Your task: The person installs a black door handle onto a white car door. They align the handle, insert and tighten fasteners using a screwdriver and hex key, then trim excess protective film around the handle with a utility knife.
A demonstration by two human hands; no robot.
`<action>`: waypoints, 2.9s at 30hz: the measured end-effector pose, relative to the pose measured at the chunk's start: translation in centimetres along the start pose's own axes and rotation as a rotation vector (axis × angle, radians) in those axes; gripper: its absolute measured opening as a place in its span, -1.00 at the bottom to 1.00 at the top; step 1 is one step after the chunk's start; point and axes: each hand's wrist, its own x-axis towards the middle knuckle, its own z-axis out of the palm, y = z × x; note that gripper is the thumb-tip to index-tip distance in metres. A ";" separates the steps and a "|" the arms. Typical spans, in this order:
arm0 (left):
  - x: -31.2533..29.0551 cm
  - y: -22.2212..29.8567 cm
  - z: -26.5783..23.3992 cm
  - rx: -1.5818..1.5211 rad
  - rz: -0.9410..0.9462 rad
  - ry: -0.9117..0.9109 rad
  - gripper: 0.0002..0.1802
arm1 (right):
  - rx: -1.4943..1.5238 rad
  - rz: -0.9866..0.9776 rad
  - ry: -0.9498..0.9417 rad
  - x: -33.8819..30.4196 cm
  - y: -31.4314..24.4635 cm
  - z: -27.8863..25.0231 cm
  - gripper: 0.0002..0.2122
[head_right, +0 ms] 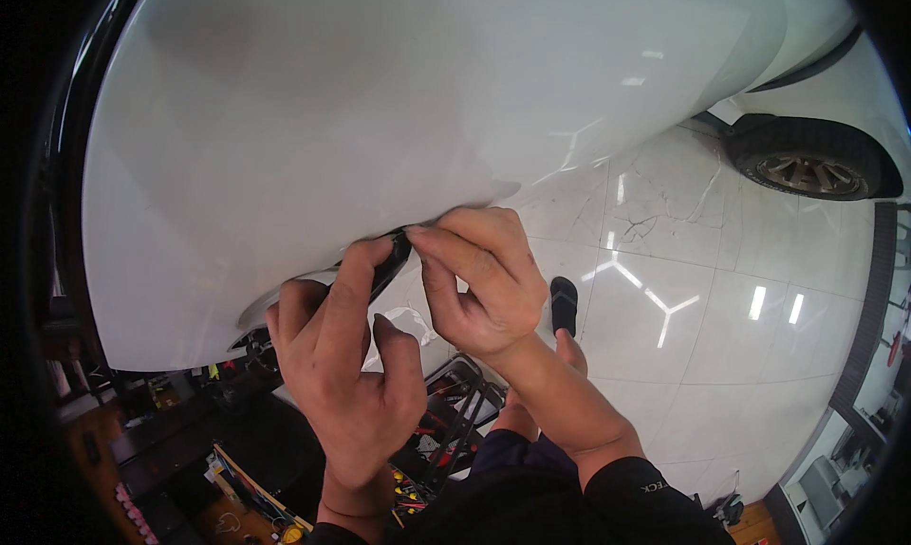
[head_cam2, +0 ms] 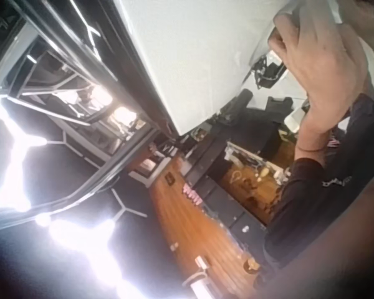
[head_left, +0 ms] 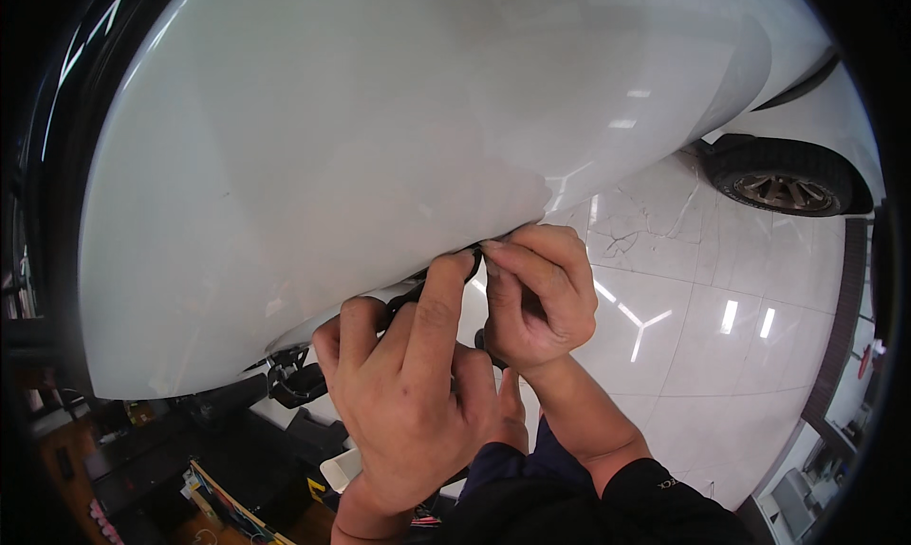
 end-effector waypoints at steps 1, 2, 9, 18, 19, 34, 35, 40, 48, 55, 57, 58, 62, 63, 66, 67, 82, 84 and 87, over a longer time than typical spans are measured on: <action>0.0 -0.1 0.1 -0.005 0.004 0.007 -0.32 | 0.003 -0.005 -0.009 0.0 0.0 -0.1 -0.82; 0.0 -0.1 0.1 -0.010 0.008 0.013 -0.33 | 0.010 0.017 0.007 0.0 -0.1 -0.2 -0.79; -0.4 -0.3 0.0 0.025 -0.005 -0.026 -0.26 | -0.031 0.016 -0.011 0.9 -0.1 -1.1 -0.71; -0.3 0.1 0.1 -0.009 -0.003 -0.004 -0.32 | -0.056 -0.027 -0.011 1.0 -0.1 -0.9 -0.72; -0.3 0.1 0.1 -0.006 -0.007 -0.010 -0.32 | -0.058 -0.016 0.002 1.0 -0.2 -0.7 -0.73; -0.4 -0.1 0.1 -0.007 -0.005 0.012 -0.27 | 0.001 0.119 0.034 0.9 -1.1 0.0 -0.80; -0.4 -0.1 0.2 -0.016 -0.003 0.031 -0.29 | 0.002 0.131 0.027 0.9 -1.2 0.0 -0.80; -0.4 -0.1 0.3 -0.017 -0.005 0.031 -0.28 | -0.040 0.149 -0.056 1.6 -1.4 -1.0 -0.81; -0.4 0.1 -0.1 0.027 -0.021 -0.047 -0.25 | 0.025 0.167 -0.140 2.5 -1.3 -1.6 -0.81; -0.4 0.2 -0.1 0.029 -0.031 -0.030 -0.30 | 0.002 0.139 -0.207 3.0 -1.2 -2.1 -0.79; -0.4 0.2 -0.1 0.038 -0.033 -0.042 -0.31 | 0.001 0.146 -0.223 2.9 -1.2 -2.3 -0.79; -0.4 0.2 -0.1 0.042 -0.030 -0.040 -0.31 | 0.002 0.149 -0.230 2.9 -1.3 -2.4 -0.79; -0.4 0.3 -0.3 0.053 -0.045 -0.029 -0.31 | 0.013 0.125 -0.278 3.2 -1.3 -2.3 -0.80; -0.4 0.3 -0.3 0.046 -0.046 -0.029 -0.31 | 0.016 0.117 -0.279 3.2 -1.1 -2.4 -0.80; -0.3 0.4 -0.2 0.038 -0.038 -0.042 -0.29 | 0.023 0.143 -0.188 2.6 -0.8 -2.4 -0.80; -0.3 0.3 -0.3 0.042 -0.027 -0.055 -0.26 | 0.026 0.159 -0.143 2.3 -0.7 -2.4 -0.80; -0.2 0.4 -0.5 0.038 -0.036 -0.061 -0.28 | 0.020 0.083 -0.049 0.7 -1.1 -1.3 -0.72; -0.1 0.5 -0.5 0.028 -0.042 -0.058 -0.29 | 0.037 0.106 -0.047 0.6 -1.1 -1.2 -0.72; -0.2 0.4 -0.5 0.025 -0.031 -0.055 -0.29 | 0.052 0.163 -0.043 0.8 -1.3 -1.2 -0.73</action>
